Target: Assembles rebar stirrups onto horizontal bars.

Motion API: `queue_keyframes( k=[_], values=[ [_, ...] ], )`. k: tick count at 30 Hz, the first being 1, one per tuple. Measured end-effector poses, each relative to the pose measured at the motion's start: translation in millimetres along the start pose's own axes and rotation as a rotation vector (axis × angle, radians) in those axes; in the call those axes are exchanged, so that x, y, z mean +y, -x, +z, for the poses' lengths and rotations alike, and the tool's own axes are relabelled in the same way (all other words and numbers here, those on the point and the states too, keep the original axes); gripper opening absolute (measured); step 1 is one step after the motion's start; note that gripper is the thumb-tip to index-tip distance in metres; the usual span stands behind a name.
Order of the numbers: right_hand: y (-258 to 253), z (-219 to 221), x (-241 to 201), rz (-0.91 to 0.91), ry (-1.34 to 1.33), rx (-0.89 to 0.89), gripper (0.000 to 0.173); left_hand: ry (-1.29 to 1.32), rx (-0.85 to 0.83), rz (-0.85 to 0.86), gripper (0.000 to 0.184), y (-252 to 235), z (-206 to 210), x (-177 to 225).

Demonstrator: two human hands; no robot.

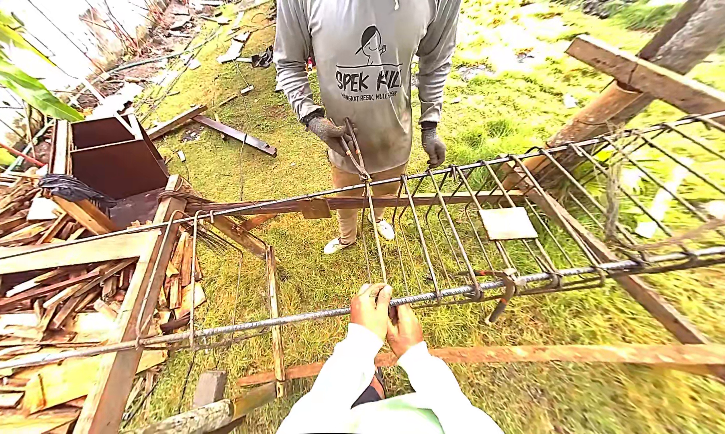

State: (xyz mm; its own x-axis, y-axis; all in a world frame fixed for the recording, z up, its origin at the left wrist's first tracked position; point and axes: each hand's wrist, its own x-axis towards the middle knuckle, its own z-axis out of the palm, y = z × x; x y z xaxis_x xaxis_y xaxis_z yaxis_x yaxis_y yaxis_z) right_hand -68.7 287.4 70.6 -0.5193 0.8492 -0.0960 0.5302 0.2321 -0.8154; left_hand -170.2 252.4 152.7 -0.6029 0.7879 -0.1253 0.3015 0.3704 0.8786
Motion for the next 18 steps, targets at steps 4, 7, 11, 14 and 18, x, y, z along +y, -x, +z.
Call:
queue_keyframes(
  k=[4,7,11,14,18],
  values=[
    [-1,1,4,-0.008,-0.027,-0.009,0.047,0.019,-0.019,-0.028,0.027,-1,-2,2],
    [-3,2,7,-0.026,-0.041,0.005,0.048,0.025,-0.030,-0.040,0.027,-4,-2,2],
    [-2,4,7,-0.014,-0.059,0.004,0.049,0.034,-0.047,-0.048,0.027,-6,-4,2],
    [-2,5,11,-0.046,-0.055,0.030,0.050,0.059,-0.058,-0.045,0.027,-5,-4,0],
    [-2,1,10,-0.038,-0.110,0.010,0.048,0.003,-0.066,-0.014,0.027,-3,-4,3]
  ],
)
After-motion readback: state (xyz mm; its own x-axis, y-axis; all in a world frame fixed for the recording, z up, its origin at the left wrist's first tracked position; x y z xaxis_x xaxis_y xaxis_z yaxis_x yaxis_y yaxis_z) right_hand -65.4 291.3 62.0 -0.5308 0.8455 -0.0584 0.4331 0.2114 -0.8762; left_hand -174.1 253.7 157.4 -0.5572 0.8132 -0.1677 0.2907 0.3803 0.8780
